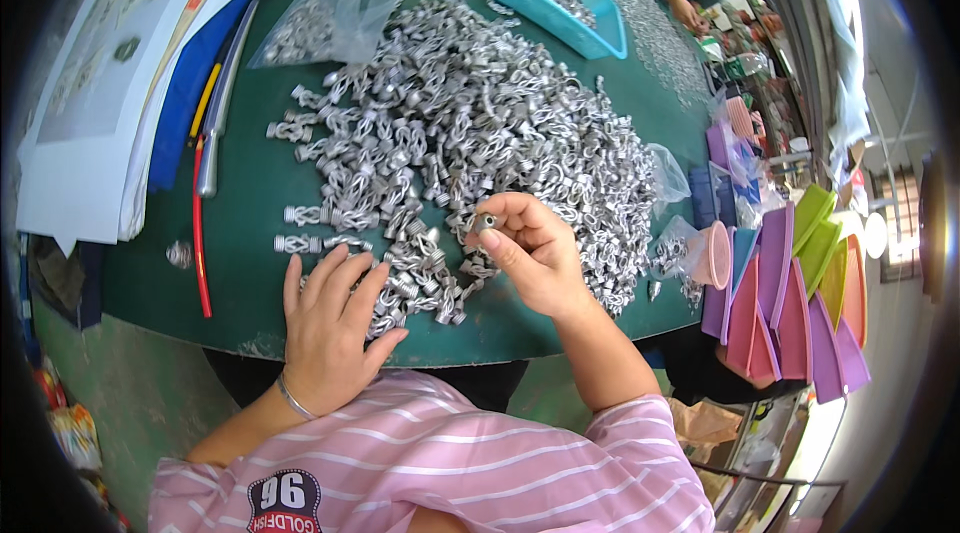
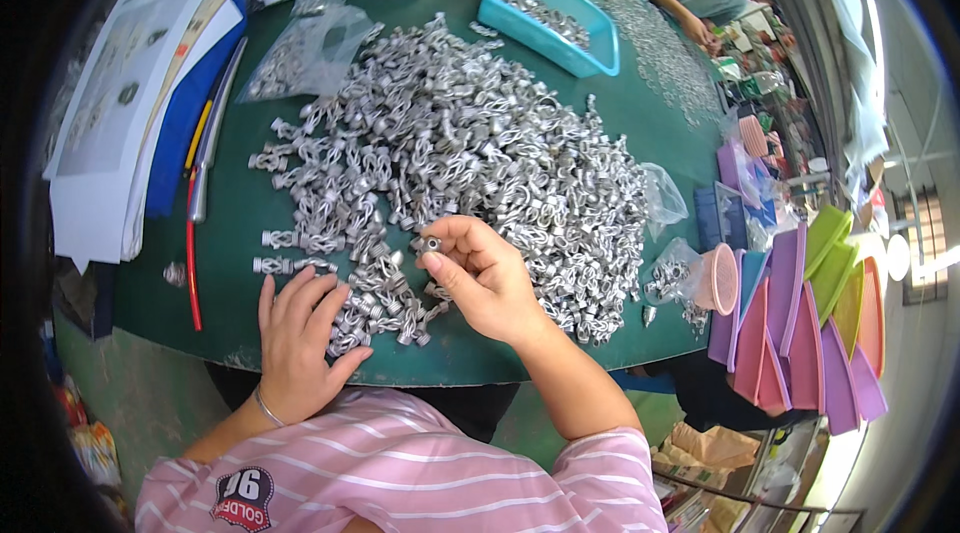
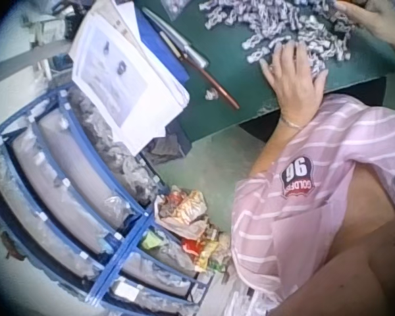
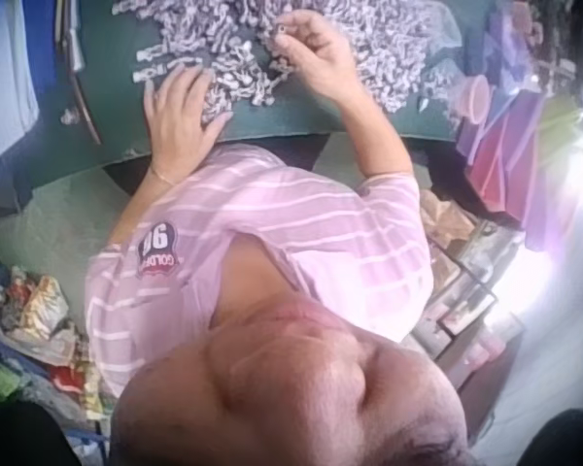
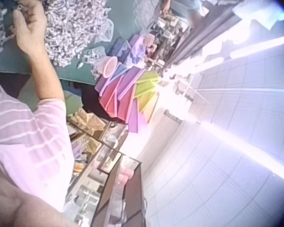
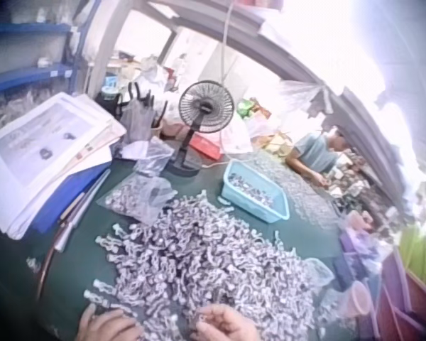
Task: The person picks up metal and plastic components from a table and joins them together to form small assemblies.
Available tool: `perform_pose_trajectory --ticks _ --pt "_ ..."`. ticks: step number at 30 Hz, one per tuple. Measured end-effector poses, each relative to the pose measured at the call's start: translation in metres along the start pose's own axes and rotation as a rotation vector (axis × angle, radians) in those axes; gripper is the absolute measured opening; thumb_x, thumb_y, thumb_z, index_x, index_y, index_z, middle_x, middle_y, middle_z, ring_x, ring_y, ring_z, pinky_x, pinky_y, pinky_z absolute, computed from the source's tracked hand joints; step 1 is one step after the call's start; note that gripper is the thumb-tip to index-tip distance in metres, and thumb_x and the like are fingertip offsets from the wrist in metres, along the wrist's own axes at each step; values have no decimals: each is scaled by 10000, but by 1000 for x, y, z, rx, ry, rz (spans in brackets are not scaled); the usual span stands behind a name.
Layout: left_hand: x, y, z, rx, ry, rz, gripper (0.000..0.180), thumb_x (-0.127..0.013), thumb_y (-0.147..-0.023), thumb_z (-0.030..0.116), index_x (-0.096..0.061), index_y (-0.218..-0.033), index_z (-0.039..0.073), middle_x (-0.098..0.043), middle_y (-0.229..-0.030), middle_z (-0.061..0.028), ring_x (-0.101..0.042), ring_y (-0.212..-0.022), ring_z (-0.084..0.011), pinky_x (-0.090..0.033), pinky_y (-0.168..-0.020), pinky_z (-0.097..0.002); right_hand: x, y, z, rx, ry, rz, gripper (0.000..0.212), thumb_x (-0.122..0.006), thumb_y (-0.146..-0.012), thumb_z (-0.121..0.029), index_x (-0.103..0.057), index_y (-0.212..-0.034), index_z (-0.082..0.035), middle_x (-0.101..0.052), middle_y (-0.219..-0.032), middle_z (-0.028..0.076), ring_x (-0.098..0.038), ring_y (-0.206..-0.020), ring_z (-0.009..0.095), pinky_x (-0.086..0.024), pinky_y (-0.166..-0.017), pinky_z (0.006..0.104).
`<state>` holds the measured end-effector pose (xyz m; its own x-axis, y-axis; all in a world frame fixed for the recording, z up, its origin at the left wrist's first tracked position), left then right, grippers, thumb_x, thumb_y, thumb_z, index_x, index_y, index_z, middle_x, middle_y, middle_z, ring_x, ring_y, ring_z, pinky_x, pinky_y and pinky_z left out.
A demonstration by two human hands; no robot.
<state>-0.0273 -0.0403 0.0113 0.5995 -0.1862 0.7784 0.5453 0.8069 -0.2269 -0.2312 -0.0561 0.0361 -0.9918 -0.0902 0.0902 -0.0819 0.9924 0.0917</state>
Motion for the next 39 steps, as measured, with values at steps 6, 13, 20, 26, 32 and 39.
perform_pose_trajectory --ticks 6,13,20,26,32,39 --pt "3 -3 7 -12 -11 11 634 -746 -637 245 -480 -1175 40 -466 -1201 -129 -399 -1180 -340 -186 -1012 -557 8 5 4 -46 -27 49 190 -560 -886 -75 -508 -1056 -6 -570 -846 9 -546 -761 66 -445 -669 202" --pt "-1 -3 8 -21 -46 17 667 -757 -622 246 -466 -1189 47 -463 -1201 -125 -402 -1174 -337 -190 -1009 -556 33 -13 -10 -194 40 193 153 -598 -867 -119 -546 -979 -29 -588 -756 3 -486 -604 39 -368 -494 174" --pt "2 -4 11 -34 -25 57 627 -746 -643 254 -490 -1179 52 -474 -1198 -116 -408 -1168 -329 -199 -1001 -555 130 -82 -79 371 -294 618 376 -521 -889 -85 -431 -1228 51 -621 -1023 138 -450 -526 55 -368 -449 179" --pt "-1 -3 3 -13 -4 37 623 -743 -650 267 -500 -1178 43 -479 -1211 -119 -413 -1176 -335 -204 -1010 -539 33 -57 -33 217 576 31 66 -611 -792 -17 -632 -854 -7 -612 -744 55 -556 -635 154 -443 -576 273" --pt "1 2 1 -15 5 13 630 -716 -684 265 -469 -1230 70 -472 -1203 -113 -406 -1177 -309 -207 -995 -563 -30 -32 -13 360 1178 -368 254 -600 -649 50 -632 -886 -37 -550 -791 91 -590 -684 294 -477 -593 378" --pt "0 -1 2 -2 14 26 667 -764 -620 249 -487 -1203 79 -474 -1220 -104 -408 -1188 -316 -205 -1006 -551 -25 -31 -9 374 1227 -336 217 -656 -675 -11 -624 -888 -41 -550 -785 89 -582 -668 284 -471 -572 354"
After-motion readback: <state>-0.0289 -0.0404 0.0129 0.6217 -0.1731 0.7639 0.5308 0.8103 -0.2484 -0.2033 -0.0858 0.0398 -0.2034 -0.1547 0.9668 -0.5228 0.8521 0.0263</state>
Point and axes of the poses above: each hand's wrist, its own y-axis away from the middle knuckle, its own x-axis out of the back of the hand, z = x × y, the point moved 5 cm from there along -y, towards the middle knuckle
